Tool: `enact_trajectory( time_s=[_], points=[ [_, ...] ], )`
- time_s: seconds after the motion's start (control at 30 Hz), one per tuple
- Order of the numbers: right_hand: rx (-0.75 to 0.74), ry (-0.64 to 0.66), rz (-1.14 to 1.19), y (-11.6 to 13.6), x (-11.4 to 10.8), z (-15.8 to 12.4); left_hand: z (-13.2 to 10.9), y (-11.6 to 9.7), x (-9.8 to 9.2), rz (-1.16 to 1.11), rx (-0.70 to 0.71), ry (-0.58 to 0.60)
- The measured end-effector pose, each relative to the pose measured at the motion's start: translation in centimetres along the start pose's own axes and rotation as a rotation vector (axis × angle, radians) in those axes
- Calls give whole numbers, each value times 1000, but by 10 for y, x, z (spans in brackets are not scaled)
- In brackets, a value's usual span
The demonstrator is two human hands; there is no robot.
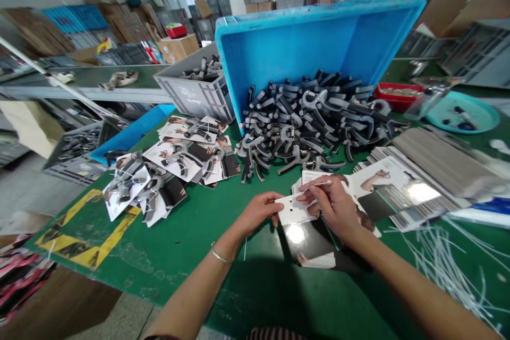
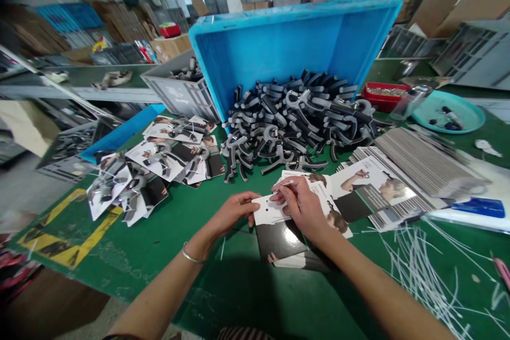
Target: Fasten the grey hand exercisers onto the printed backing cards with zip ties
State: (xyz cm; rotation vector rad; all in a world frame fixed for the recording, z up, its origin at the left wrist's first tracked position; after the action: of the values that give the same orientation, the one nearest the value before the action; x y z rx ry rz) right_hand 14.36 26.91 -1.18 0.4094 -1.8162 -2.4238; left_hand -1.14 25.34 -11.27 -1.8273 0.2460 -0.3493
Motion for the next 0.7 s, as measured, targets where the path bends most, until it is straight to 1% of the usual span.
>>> enact_trajectory(
  time_s=[0.07,0.13,0.2,0.23,0.3,0.37,0.43,0.5,0.53,0.63,0.67,0.7],
  points=[
    [0,24,-33,-8,5,0,0,1,-4,-7,7,-40],
    [-16,58,-75,-12,8,2,0,2,-12,-57,43,-139],
    [-28,118,-120,-14,14,3,1,7,-15,-114,75,-213],
    [-33,156,-149,-15,18,3,3,11,-12,-134,85,-223],
    [-45,236,-220,-15,25,3,7,18,-3,-144,103,-206],
    [-74,282,-282,-13,29,2,9,24,1,-136,120,-226],
    [-105,269,-296,-9,27,3,4,29,-2,-97,104,-279],
    [-113,227,-276,-7,21,4,-8,32,-7,3,68,-306],
    [-103,212,-264,-8,18,4,-16,31,-6,73,58,-279],
    [-69,230,-253,-13,18,4,-42,23,7,264,98,-116],
    [-68,250,-261,-14,20,4,-50,20,11,308,124,-82],
    [-72,267,-274,-14,23,4,-56,17,13,344,151,-80]
  ],
)
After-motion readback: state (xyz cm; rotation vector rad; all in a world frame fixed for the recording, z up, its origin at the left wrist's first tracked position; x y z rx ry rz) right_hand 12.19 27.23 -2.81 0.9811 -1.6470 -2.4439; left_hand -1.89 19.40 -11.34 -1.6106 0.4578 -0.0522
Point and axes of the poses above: each hand's wrist, its own z-axis towards the middle knuckle, its own x-axis out of the palm, y = z × x, the point moved 10 cm from there along z, towards the middle knuckle, and after that the axes turned 9 degrees about z, right-handed, at the moved point
